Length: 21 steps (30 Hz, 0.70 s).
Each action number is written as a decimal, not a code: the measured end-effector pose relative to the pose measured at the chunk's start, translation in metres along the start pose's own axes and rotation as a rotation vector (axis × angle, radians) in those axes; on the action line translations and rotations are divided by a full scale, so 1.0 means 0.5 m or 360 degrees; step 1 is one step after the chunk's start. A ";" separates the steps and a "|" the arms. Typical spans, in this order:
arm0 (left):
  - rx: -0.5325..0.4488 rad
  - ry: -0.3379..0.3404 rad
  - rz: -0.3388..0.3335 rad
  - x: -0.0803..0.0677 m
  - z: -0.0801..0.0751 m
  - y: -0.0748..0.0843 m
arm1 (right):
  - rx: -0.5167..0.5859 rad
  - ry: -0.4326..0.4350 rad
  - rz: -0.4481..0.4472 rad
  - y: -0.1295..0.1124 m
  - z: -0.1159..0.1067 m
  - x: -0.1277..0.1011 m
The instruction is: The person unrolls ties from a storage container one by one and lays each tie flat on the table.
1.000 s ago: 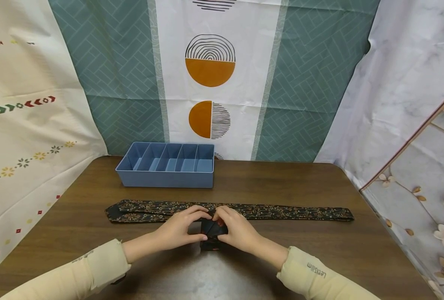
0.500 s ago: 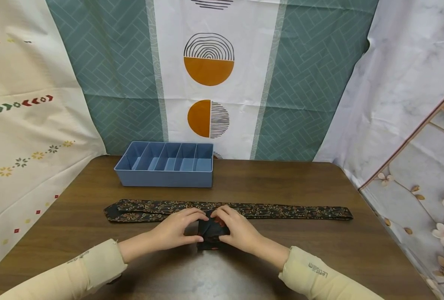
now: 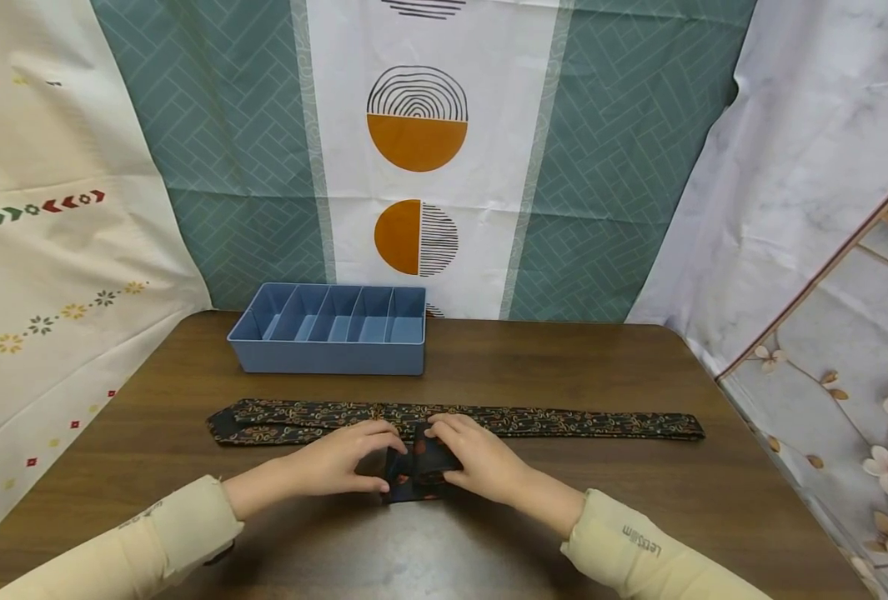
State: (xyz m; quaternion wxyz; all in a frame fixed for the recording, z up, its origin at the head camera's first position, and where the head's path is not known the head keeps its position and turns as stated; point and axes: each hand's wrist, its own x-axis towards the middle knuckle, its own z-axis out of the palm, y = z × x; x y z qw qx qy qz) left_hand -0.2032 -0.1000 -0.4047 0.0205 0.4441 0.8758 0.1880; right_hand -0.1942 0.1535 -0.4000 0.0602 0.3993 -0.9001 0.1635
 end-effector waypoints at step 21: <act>0.0417 -0.0241 0.0201 -0.002 0.003 -0.014 | -0.0162 -0.0156 -0.0114 0.008 -0.008 0.001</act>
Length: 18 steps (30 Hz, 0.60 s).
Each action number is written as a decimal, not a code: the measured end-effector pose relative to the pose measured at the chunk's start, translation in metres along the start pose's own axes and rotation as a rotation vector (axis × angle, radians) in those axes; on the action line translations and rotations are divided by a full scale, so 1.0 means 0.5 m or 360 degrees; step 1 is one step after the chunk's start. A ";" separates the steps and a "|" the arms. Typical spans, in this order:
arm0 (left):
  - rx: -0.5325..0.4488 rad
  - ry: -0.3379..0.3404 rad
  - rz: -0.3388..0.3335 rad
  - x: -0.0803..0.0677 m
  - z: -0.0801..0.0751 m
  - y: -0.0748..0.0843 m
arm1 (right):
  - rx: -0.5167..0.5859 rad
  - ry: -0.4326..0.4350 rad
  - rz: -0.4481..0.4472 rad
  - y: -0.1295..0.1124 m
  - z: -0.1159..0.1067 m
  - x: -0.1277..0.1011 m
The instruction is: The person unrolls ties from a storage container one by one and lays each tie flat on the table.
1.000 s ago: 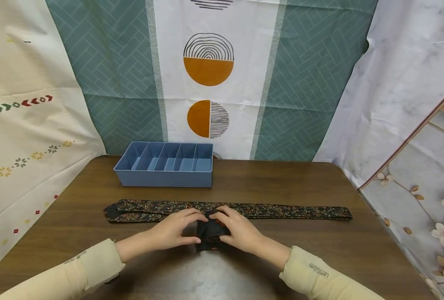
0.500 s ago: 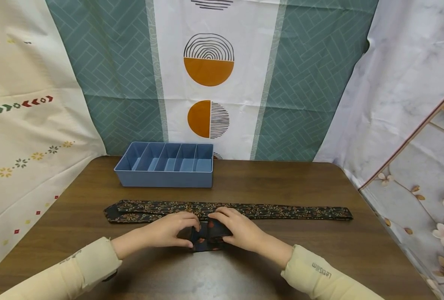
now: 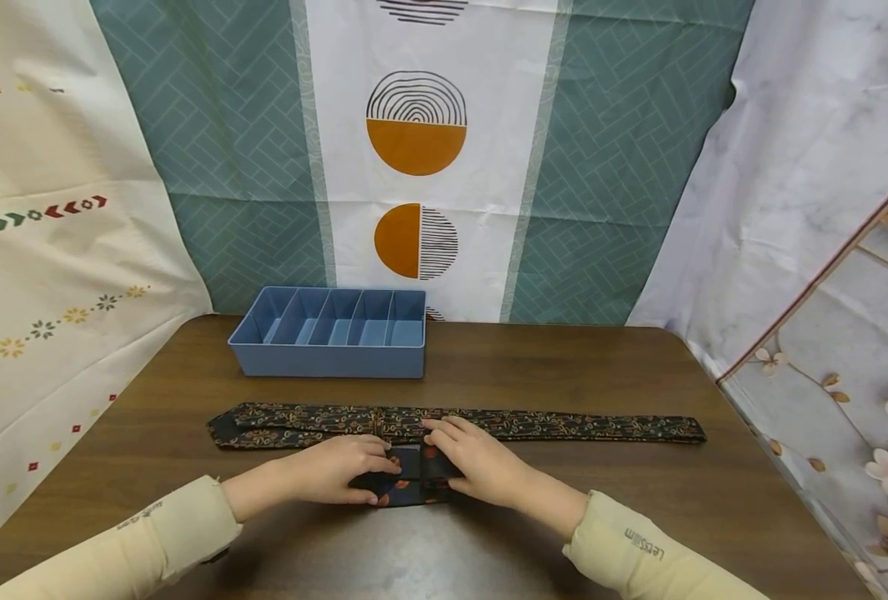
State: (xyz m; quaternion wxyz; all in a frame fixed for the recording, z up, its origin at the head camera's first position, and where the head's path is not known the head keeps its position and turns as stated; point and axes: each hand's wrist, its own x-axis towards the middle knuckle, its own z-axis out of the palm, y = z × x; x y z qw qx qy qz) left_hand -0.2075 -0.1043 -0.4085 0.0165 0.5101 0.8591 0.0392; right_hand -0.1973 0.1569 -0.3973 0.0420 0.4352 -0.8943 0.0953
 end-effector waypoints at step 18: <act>0.0147 -0.0044 -0.0001 0.040 0.005 0.010 | -0.0236 -0.0053 -0.0124 0.011 -0.008 -0.005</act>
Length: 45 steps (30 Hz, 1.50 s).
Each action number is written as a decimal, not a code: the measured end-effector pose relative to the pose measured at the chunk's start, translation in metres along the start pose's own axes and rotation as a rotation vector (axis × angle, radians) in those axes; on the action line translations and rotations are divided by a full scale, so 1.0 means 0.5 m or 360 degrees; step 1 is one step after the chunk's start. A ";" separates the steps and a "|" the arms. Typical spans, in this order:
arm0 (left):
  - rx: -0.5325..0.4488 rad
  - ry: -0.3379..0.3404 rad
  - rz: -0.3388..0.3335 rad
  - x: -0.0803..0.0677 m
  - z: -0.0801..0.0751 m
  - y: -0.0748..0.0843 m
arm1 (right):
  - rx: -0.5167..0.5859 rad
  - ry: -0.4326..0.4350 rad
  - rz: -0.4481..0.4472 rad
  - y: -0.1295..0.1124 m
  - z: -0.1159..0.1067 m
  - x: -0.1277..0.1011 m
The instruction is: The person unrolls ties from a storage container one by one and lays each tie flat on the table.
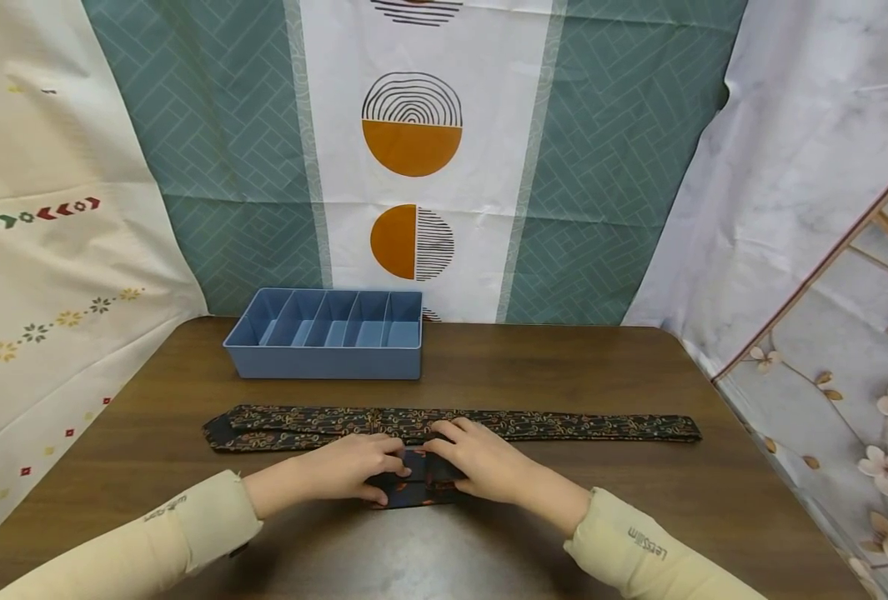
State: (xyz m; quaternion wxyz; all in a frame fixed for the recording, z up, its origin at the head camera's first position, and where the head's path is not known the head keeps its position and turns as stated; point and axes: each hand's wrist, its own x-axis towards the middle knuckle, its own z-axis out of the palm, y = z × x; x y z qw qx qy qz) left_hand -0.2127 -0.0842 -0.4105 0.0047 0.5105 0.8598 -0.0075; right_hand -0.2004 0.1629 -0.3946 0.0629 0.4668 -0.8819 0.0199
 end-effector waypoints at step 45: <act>-0.0197 -0.0108 -0.0045 -0.040 0.004 -0.010 | -0.0148 -0.0057 -0.0136 0.023 -0.006 -0.032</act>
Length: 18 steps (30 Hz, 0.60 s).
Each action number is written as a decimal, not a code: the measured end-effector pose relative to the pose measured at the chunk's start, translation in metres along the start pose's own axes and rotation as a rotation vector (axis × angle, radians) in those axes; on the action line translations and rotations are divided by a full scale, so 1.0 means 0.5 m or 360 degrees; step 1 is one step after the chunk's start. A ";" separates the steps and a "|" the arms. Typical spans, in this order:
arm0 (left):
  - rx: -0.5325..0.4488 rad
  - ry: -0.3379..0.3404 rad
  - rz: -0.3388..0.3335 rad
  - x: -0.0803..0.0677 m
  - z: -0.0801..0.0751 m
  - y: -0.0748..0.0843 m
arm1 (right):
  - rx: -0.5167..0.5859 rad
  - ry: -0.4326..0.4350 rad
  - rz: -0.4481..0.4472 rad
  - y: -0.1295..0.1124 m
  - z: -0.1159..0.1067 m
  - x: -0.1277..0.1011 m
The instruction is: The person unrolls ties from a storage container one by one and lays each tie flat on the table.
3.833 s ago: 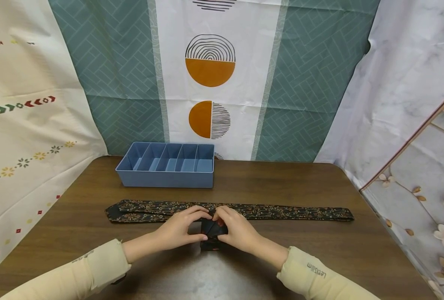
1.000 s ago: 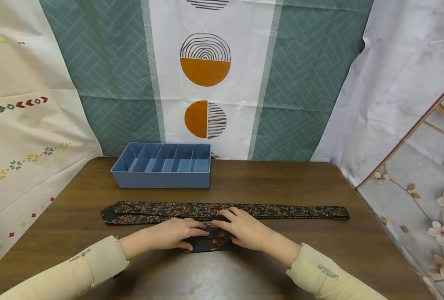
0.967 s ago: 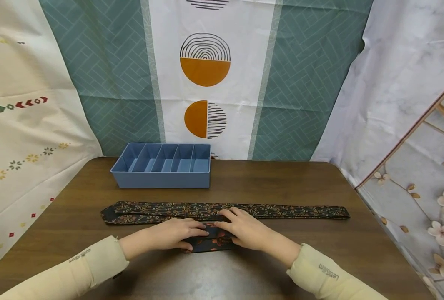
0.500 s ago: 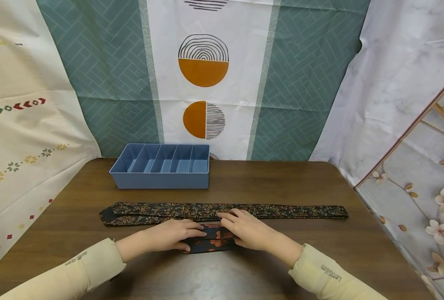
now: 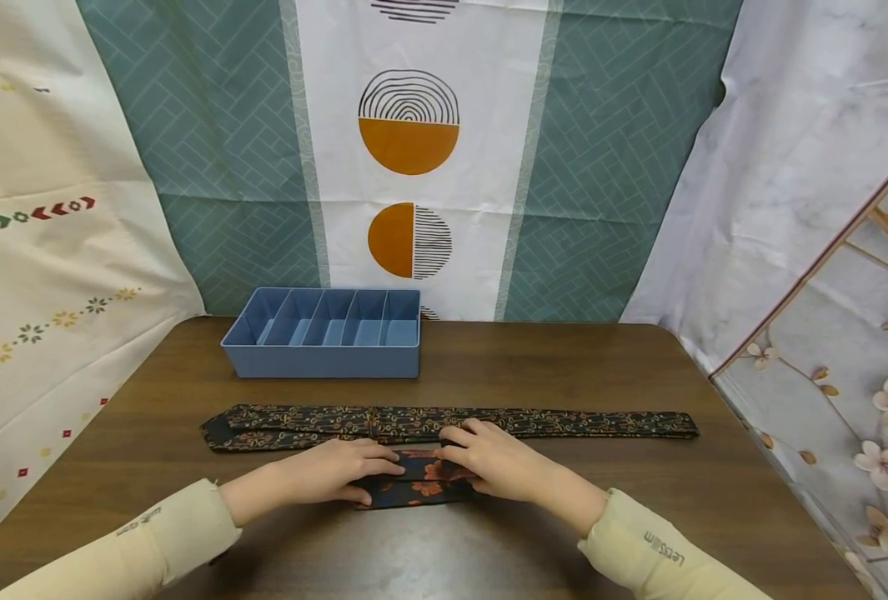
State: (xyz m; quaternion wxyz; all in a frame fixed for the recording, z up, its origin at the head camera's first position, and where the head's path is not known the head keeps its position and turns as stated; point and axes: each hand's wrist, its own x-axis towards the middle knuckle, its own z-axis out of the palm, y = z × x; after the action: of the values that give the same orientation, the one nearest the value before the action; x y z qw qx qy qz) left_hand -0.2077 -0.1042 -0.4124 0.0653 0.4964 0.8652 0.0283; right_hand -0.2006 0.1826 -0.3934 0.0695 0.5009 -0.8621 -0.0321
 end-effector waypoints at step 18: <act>-0.0022 0.0024 -0.0009 -0.032 0.002 -0.018 | -0.0105 0.0016 -0.0046 -0.002 0.008 -0.002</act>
State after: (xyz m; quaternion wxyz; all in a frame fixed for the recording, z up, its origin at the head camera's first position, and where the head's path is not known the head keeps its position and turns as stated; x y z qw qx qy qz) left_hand -0.2071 -0.1227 -0.4129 0.0622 0.4934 0.8668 0.0378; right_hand -0.1998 0.1831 -0.3978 0.0900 0.5110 -0.8528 -0.0590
